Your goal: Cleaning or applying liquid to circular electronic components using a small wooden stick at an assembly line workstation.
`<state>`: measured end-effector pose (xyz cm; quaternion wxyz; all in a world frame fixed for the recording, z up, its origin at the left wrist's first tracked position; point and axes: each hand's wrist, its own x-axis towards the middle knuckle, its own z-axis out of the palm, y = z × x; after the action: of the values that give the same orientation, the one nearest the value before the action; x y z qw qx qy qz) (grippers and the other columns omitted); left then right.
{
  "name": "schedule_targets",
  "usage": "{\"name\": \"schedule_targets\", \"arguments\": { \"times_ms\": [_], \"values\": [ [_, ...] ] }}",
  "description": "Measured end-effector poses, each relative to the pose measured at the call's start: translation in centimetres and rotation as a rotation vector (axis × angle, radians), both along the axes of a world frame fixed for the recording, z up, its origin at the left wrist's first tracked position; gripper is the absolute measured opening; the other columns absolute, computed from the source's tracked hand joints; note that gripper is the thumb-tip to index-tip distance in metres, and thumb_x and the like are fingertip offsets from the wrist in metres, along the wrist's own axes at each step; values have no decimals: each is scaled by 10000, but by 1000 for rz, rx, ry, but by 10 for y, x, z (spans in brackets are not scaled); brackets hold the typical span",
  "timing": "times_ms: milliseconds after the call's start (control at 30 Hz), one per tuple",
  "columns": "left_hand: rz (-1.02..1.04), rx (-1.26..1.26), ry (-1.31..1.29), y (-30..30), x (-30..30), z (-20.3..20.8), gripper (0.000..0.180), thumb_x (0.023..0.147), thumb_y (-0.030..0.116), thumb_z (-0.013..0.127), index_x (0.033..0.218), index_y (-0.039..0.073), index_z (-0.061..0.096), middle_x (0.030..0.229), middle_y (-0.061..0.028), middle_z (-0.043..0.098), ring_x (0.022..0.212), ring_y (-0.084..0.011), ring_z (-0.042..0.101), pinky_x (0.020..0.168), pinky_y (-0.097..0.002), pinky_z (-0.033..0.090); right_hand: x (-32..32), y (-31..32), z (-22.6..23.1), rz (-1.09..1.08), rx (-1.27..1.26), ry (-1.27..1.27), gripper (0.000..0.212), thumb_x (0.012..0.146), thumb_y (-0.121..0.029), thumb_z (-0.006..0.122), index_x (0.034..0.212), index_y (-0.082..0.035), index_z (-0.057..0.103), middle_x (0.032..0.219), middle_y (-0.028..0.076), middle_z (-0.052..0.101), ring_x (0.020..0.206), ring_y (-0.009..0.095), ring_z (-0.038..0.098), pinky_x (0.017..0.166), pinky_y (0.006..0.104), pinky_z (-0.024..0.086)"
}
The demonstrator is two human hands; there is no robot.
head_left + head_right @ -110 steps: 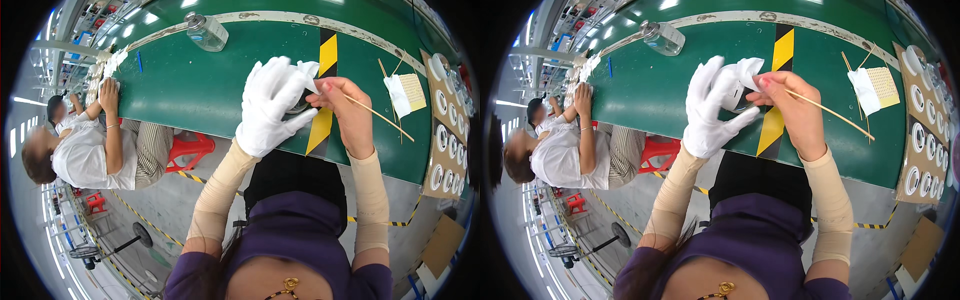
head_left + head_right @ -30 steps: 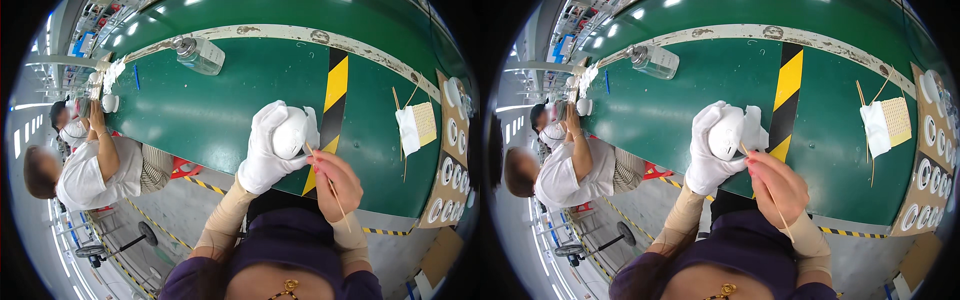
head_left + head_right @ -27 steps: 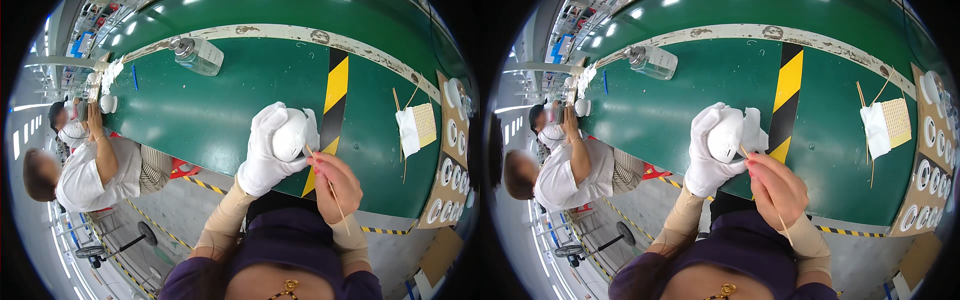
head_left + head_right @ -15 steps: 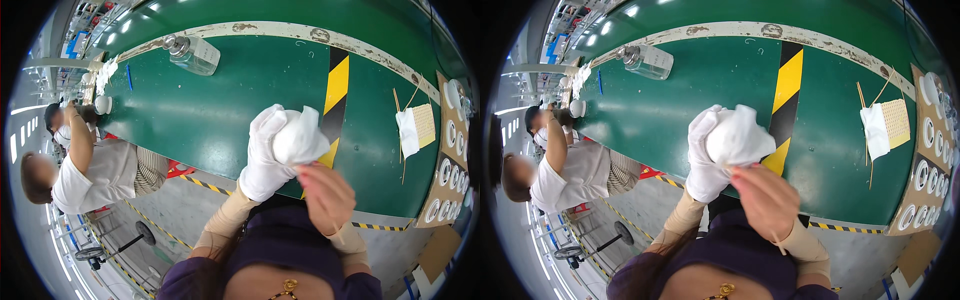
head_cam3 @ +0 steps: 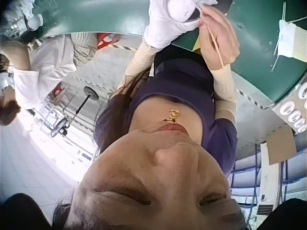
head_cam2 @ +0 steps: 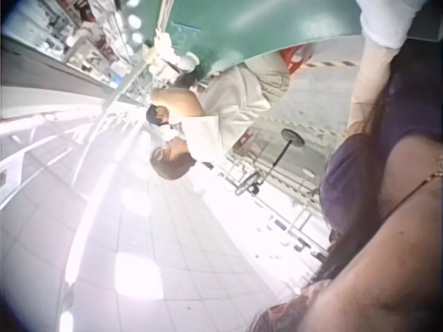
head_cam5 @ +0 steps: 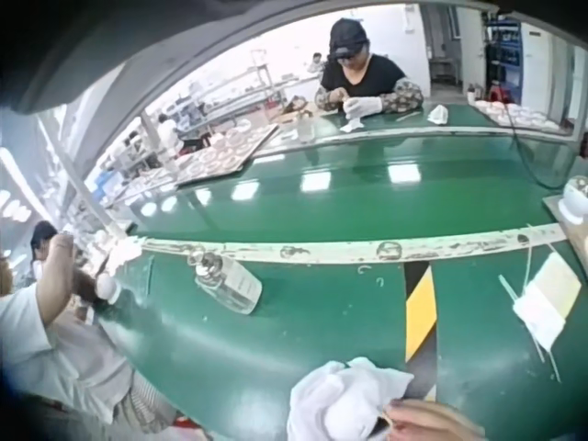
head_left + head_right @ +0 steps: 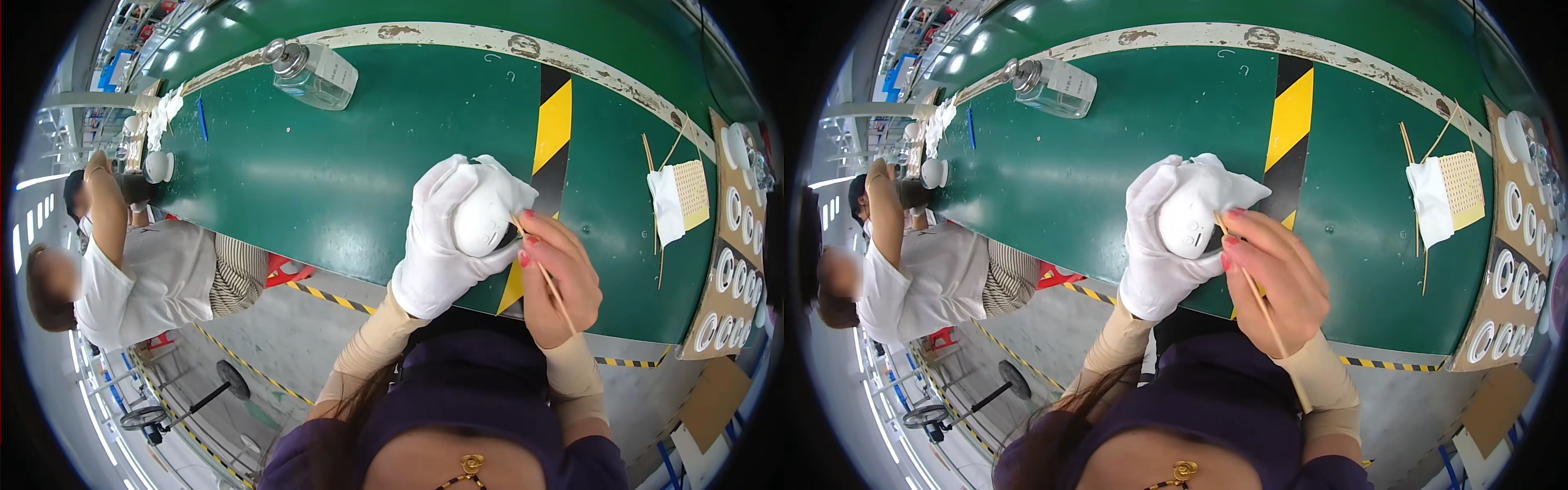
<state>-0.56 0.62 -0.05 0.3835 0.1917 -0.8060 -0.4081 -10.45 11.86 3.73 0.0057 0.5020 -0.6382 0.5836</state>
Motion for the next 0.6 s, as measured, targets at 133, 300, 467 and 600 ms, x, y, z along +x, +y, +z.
{"name": "schedule_targets", "arguments": {
  "times_ms": [133,300,467,600],
  "values": [
    [-10,-17,-1,0,-1,-2,955,576,118,897,1352,106,341,1305,-168,386,1181,-313,480,956,-389,448,4,2,-6,-9,-20,-276,140,829,91,621,935,34,549,1043,231,663,916,330,670,785,337,549],
    [12,-27,46,1,-2,0,926,567,120,897,1331,93,375,1268,-178,415,1154,-334,498,929,-396,462,-1,6,-9,16,-3,-280,100,844,89,601,909,41,541,1049,242,664,950,332,673,789,345,548],
    [-31,7,-1,2,-1,-2,984,596,95,894,1372,108,289,1330,-161,347,1220,-286,451,989,-374,435,-4,6,-7,58,-5,-180,89,840,87,607,887,51,540,1038,241,669,998,333,667,791,335,546],
    [6,19,75,2,-4,-3,917,581,120,896,1331,89,368,1264,-180,422,1159,-344,492,939,-402,452,-7,-5,1,2,81,-260,83,821,94,622,871,59,566,1050,220,672,1011,326,664,801,321,544]
  ]
}}
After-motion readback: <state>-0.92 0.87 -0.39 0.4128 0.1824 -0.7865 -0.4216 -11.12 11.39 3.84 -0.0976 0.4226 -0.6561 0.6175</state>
